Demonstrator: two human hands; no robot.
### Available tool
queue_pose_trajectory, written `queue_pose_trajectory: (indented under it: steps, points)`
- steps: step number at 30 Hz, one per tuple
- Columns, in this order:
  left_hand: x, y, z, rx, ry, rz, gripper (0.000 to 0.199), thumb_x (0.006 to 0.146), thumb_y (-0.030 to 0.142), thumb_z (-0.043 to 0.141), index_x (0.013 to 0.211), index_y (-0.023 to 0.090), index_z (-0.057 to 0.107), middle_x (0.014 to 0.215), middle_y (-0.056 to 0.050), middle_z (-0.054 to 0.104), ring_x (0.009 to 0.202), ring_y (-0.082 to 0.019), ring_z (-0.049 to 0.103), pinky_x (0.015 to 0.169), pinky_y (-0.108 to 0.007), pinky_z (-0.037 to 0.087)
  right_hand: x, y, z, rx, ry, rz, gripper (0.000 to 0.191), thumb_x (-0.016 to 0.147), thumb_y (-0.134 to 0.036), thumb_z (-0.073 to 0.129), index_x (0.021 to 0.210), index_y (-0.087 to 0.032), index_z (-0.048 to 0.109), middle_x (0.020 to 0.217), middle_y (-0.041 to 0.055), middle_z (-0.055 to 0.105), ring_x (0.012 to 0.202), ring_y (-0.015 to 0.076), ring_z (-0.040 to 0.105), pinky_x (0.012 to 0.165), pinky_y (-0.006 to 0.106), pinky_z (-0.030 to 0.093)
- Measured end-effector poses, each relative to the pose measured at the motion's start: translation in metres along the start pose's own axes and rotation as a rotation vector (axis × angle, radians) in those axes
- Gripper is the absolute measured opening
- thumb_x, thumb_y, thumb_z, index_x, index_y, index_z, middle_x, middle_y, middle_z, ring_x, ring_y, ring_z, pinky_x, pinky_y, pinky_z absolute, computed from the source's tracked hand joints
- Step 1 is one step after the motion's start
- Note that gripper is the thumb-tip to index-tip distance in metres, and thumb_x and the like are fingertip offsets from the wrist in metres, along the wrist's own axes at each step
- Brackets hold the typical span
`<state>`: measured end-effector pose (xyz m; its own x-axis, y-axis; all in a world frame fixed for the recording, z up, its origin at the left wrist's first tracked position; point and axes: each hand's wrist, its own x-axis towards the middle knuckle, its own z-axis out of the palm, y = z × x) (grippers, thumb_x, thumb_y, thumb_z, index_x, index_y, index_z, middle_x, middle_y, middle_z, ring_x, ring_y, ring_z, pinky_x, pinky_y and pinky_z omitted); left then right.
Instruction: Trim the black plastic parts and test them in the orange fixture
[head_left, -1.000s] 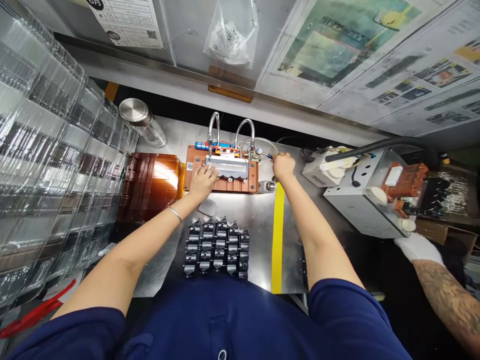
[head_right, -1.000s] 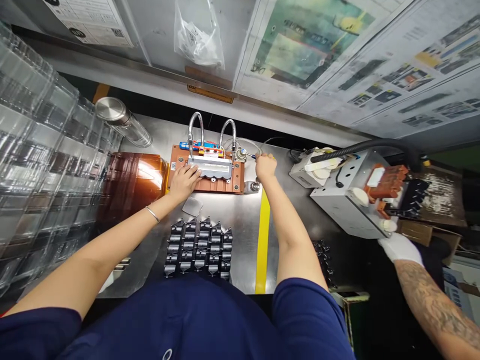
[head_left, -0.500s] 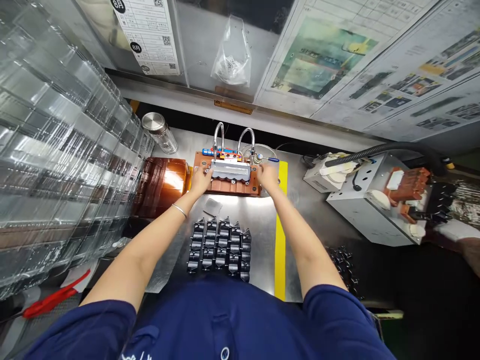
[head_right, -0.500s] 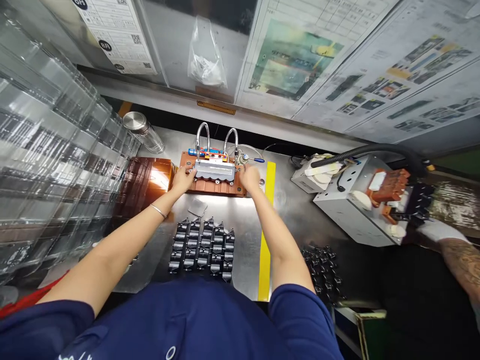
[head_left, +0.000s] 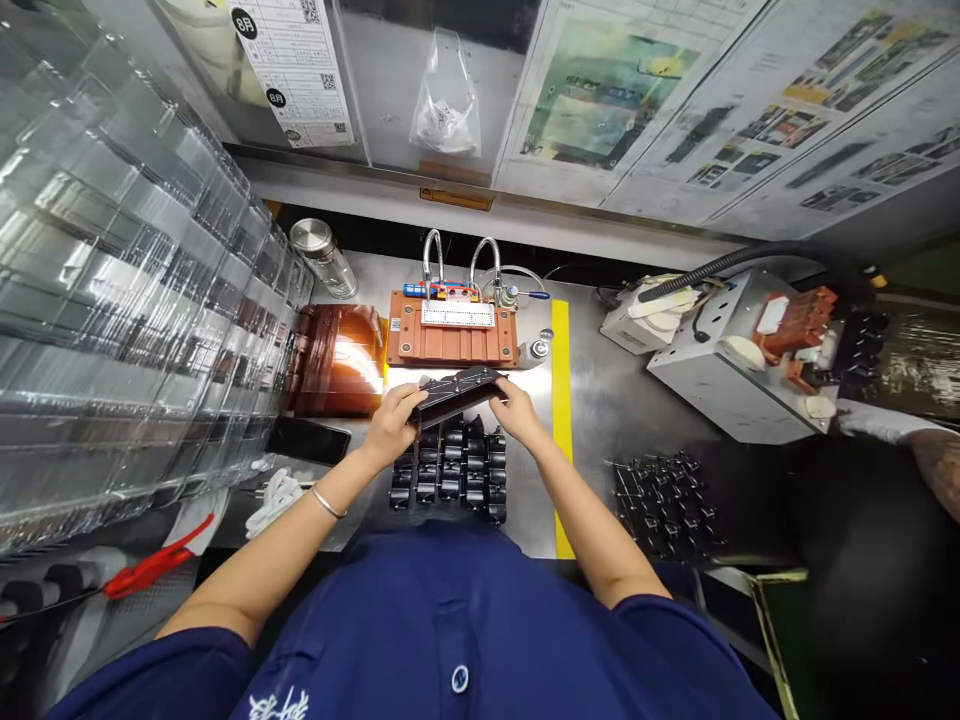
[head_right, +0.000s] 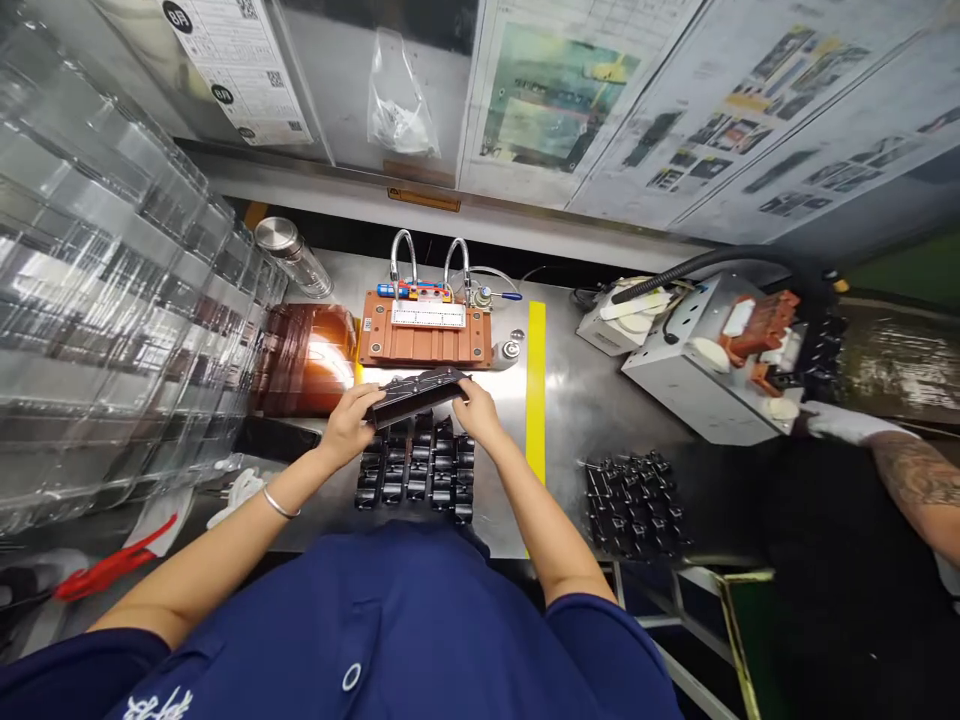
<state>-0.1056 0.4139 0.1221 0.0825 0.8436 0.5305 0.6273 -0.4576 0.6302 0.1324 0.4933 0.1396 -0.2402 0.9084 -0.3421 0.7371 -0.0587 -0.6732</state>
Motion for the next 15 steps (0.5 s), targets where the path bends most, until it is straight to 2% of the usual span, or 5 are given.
queue_pose_trajectory:
  steps: [3, 5, 10, 13, 15]
  points:
    - [-0.003, 0.013, -0.014, 0.079, 0.075, 0.192, 0.055, 0.079, -0.003, 0.045, 0.129, 0.020, 0.050, 0.115, -0.013, 0.059, 0.118, -0.022, 0.054, 0.097, -0.040, 0.049, -0.028, -0.038, 0.016, -0.264, -0.150, 0.052, 0.034, 0.085, -0.020, 0.045, 0.116, -0.013, 0.058, 0.088, 0.0089, 0.068, 0.079, 0.0183, 0.063, 0.071, 0.025, 0.045]
    - [0.000, 0.019, -0.020, 0.131, 0.072, 0.264, 0.053, 0.081, -0.001, 0.044, 0.130, 0.019, 0.049, 0.117, -0.013, 0.060, 0.119, -0.022, 0.053, 0.097, -0.041, 0.050, -0.051, -0.066, 0.032, -0.334, -0.256, -0.052, 0.032, 0.089, -0.026, 0.044, 0.115, -0.014, 0.058, 0.086, 0.0088, 0.068, 0.076, 0.0186, 0.063, 0.067, 0.024, 0.043]
    - [0.006, 0.032, -0.047, 0.258, 0.111, 0.297, 0.042, 0.086, 0.003, 0.041, 0.124, 0.018, 0.050, 0.113, -0.012, 0.065, 0.116, -0.021, 0.057, 0.093, -0.039, 0.052, -0.084, -0.110, 0.032, 0.025, -0.629, -0.398, 0.027, 0.085, -0.024, 0.053, 0.109, -0.012, 0.059, 0.080, 0.0049, 0.069, 0.066, 0.0128, 0.062, 0.064, 0.021, 0.045]
    - [0.002, 0.038, -0.104, 0.361, 0.203, 0.254, 0.040, 0.085, 0.010, 0.051, 0.124, 0.021, 0.051, 0.113, -0.010, 0.064, 0.115, -0.022, 0.057, 0.095, -0.040, 0.051, -0.056, -0.108, -0.006, 0.373, -0.765, -0.457, 0.040, 0.087, -0.038, 0.054, 0.119, -0.014, 0.058, 0.088, 0.0056, 0.069, 0.065, 0.0105, 0.063, 0.064, 0.022, 0.050]
    - [-0.010, 0.038, -0.160, 0.473, 0.314, 0.156, 0.045, 0.079, 0.017, 0.064, 0.123, 0.022, 0.051, 0.119, -0.010, 0.059, 0.119, -0.025, 0.053, 0.101, -0.047, 0.044, -0.013, -0.097, -0.036, 0.381, -0.487, -0.408, 0.045, 0.087, -0.045, 0.054, 0.118, -0.013, 0.060, 0.086, 0.0065, 0.068, 0.067, 0.0118, 0.063, 0.066, 0.024, 0.052]
